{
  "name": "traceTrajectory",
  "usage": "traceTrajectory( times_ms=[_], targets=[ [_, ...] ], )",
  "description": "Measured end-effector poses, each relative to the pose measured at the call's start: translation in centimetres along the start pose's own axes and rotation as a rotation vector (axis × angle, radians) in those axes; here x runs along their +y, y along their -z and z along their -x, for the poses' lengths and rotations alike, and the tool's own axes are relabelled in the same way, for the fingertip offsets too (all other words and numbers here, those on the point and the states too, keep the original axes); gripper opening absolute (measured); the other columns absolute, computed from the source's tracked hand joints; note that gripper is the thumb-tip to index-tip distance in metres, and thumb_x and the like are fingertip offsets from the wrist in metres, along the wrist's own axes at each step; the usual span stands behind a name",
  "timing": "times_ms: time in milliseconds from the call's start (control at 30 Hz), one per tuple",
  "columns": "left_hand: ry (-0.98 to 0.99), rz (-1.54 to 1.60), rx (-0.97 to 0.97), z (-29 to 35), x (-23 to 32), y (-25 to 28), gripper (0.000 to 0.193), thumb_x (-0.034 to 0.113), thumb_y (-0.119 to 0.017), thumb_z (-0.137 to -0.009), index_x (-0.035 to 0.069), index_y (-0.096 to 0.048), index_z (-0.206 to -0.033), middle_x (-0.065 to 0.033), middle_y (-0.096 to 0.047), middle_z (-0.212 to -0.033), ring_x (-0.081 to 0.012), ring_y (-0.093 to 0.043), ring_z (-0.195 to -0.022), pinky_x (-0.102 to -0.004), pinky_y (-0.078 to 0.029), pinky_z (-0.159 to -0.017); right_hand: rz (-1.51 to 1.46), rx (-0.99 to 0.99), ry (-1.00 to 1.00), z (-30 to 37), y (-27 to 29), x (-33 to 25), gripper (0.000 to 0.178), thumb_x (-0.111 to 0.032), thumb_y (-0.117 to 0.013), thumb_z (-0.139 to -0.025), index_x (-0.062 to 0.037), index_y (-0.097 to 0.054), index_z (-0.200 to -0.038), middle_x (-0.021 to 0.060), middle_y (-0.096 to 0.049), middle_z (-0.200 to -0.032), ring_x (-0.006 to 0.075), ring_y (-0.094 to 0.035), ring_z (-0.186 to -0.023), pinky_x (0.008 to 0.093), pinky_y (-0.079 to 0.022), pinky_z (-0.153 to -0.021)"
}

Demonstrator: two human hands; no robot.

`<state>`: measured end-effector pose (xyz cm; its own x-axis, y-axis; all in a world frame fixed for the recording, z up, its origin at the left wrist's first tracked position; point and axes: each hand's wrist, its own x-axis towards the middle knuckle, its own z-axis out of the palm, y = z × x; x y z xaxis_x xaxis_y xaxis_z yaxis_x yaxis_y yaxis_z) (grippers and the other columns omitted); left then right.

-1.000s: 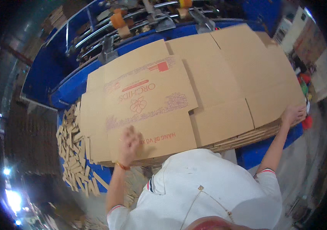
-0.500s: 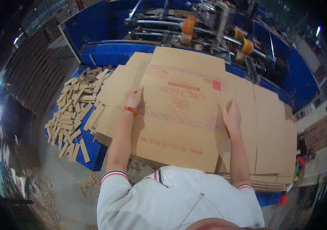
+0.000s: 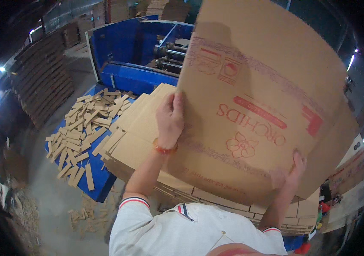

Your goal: The person repeatedly picks up flat cardboard sheets from a conveyor and stacks them by hand on a growing pile. The person aligns each sheet before placing it down.

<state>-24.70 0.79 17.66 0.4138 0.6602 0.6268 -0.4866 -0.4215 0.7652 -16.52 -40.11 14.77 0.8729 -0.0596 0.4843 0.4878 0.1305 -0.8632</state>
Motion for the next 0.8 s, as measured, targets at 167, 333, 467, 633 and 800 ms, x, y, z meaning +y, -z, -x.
traceTrajectory(
  times_ms=[167,333,467,633,800],
  targets=[
    [-0.257,-0.031,-0.180,-9.6,-0.5,-4.0,0.047,0.038,-0.046,-0.099,-0.005,-0.063,-0.096,-0.0238,-0.064,-0.084,-0.0338,-0.062,-0.078,-0.0367,-0.047,-0.071,0.183,0.160,0.127,11.1,-3.5,-4.6,0.055,-0.003,-0.070,-0.079,0.0066,-0.047,-0.128,0.0155,-0.057,-0.120,0.0260,-0.057,-0.108,0.0402,-0.047,-0.094],
    [-0.058,0.081,-0.212,-13.2,-2.9,-6.8,0.067,0.059,-0.046,-0.092,-0.006,-0.064,-0.091,-0.0194,-0.067,-0.083,-0.0285,-0.062,-0.077,-0.0335,-0.046,-0.072,0.335,-0.021,0.210,14.4,-7.4,-1.7,0.075,0.003,-0.076,-0.072,0.0041,-0.037,-0.136,0.0157,-0.052,-0.128,0.0261,-0.056,-0.111,0.0387,-0.045,-0.096],
    [0.116,0.157,-0.272,-12.5,-1.5,-4.6,0.071,0.062,-0.049,-0.091,-0.006,-0.066,-0.083,-0.0050,-0.063,-0.078,-0.0091,-0.052,-0.076,-0.0258,-0.043,-0.069,0.242,0.119,-0.064,10.2,-9.1,-1.0,0.062,0.001,-0.072,-0.077,0.0040,-0.044,-0.131,0.0145,-0.055,-0.123,0.0235,-0.056,-0.110,0.0375,-0.046,-0.095],
    [0.122,0.254,-0.360,-11.6,-0.3,-3.1,0.067,0.058,-0.051,-0.092,-0.007,-0.067,-0.091,-0.0029,-0.064,-0.080,-0.0089,-0.052,-0.076,-0.0245,-0.043,-0.070,0.086,-0.020,-0.140,3.0,-3.5,3.2,0.050,-0.001,-0.069,-0.080,0.0037,-0.050,-0.126,0.0115,-0.059,-0.117,0.0213,-0.057,-0.108,0.0369,-0.048,-0.092],
    [-0.035,0.279,-0.375,-13.7,-3.6,-5.0,0.066,0.059,-0.048,-0.093,-0.005,-0.067,-0.097,-0.0061,-0.066,-0.079,-0.0129,-0.057,-0.077,-0.0284,-0.045,-0.072,-0.030,0.115,-0.280,9.2,-9.2,-1.7,0.049,-0.003,-0.062,-0.086,0.0018,-0.046,-0.132,0.0139,-0.054,-0.124,0.0270,-0.054,-0.112,0.0409,-0.045,-0.098]
  ],
)
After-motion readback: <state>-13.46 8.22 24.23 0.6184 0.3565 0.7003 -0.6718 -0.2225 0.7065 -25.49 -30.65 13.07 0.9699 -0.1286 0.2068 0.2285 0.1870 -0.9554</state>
